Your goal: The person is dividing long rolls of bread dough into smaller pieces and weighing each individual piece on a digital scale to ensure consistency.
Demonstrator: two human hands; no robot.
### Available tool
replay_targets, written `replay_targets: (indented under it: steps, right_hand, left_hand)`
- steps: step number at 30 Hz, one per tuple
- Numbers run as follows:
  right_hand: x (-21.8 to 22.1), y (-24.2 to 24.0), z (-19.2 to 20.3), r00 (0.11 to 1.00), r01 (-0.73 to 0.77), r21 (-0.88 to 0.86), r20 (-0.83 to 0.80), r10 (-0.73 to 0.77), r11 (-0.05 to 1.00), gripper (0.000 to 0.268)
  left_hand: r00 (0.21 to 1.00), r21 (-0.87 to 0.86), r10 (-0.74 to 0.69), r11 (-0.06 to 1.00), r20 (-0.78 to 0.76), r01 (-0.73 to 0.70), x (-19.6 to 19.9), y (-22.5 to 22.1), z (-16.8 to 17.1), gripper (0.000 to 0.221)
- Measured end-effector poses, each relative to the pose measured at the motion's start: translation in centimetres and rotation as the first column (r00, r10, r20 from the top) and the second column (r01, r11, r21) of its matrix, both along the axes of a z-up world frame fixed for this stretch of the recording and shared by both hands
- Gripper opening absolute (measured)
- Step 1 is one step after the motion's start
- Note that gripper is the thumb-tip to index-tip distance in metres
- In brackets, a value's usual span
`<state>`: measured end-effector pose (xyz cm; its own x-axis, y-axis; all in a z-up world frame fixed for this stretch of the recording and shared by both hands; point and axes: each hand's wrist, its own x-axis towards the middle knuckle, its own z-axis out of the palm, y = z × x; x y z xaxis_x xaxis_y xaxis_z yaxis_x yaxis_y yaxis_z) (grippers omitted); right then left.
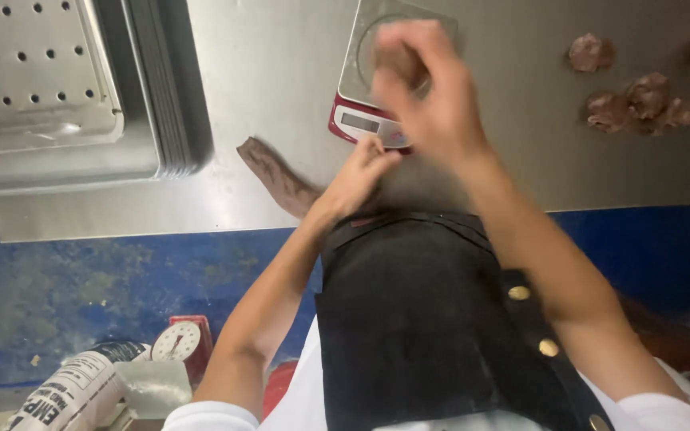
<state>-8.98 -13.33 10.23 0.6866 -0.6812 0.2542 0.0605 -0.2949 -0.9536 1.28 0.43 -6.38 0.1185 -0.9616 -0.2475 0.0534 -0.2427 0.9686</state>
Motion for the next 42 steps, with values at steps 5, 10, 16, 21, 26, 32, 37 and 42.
replay_targets:
  steps: [5,10,16,21,26,32,37,42]
  right_hand:
    - [-2.5,1.4,-8.6,0.885,-0.076,0.015,-0.460,0.074,0.997,0.027]
    - [-5.0,3.6,-9.5,0.876,-0.178,-0.096,-0.469,0.113,0.979,0.032]
    - [-6.3,2.8,-8.5,0.831,-0.139,0.096,-0.530,0.169,0.986,0.021]
    - [-6.7,3.1,-8.9,0.837,-0.147,0.249,-0.484,0.255,0.957,0.030]
    - [-7.6,2.8,-10.5,0.835,-0.094,0.217,-0.514,0.195,0.972,0.017]
    - [-6.6,1.3,-8.0,0.820,-0.230,0.287,-0.458,0.345,0.930,0.036]
    - [-3.3,-1.9,-9.9,0.908,0.070,-0.196,-0.393,-0.144,0.978,0.055]
    - [1.9,-5.7,-16.5,0.814,0.108,-0.841,-0.231,-0.533,0.530,0.081]
  left_hand:
    - [0.846,0.245,0.295,0.948,-0.444,-0.202,0.1,1.6,-4.5,0.052]
    - [0.938,0.168,0.066,0.986,-0.340,-0.008,0.1,0.6,0.8,0.048]
    - [0.952,0.256,-0.275,0.918,-0.134,0.302,2.0,-0.1,3.9,0.048]
    - [0.967,0.216,-0.232,0.944,-0.108,0.251,1.2,0.0,3.4,0.047]
    - [0.942,0.236,-0.291,0.916,-0.169,0.326,1.8,0.0,4.7,0.051]
    - [0.951,0.334,-0.159,0.910,-0.264,0.245,1.7,-0.5,4.1,0.047]
    - [0.970,0.237,-0.085,0.961,-0.229,0.141,0.2,-0.1,1.8,0.047]
    - [0.953,0.110,-0.261,0.954,-0.152,0.279,-1.9,-0.5,1.9,0.075]
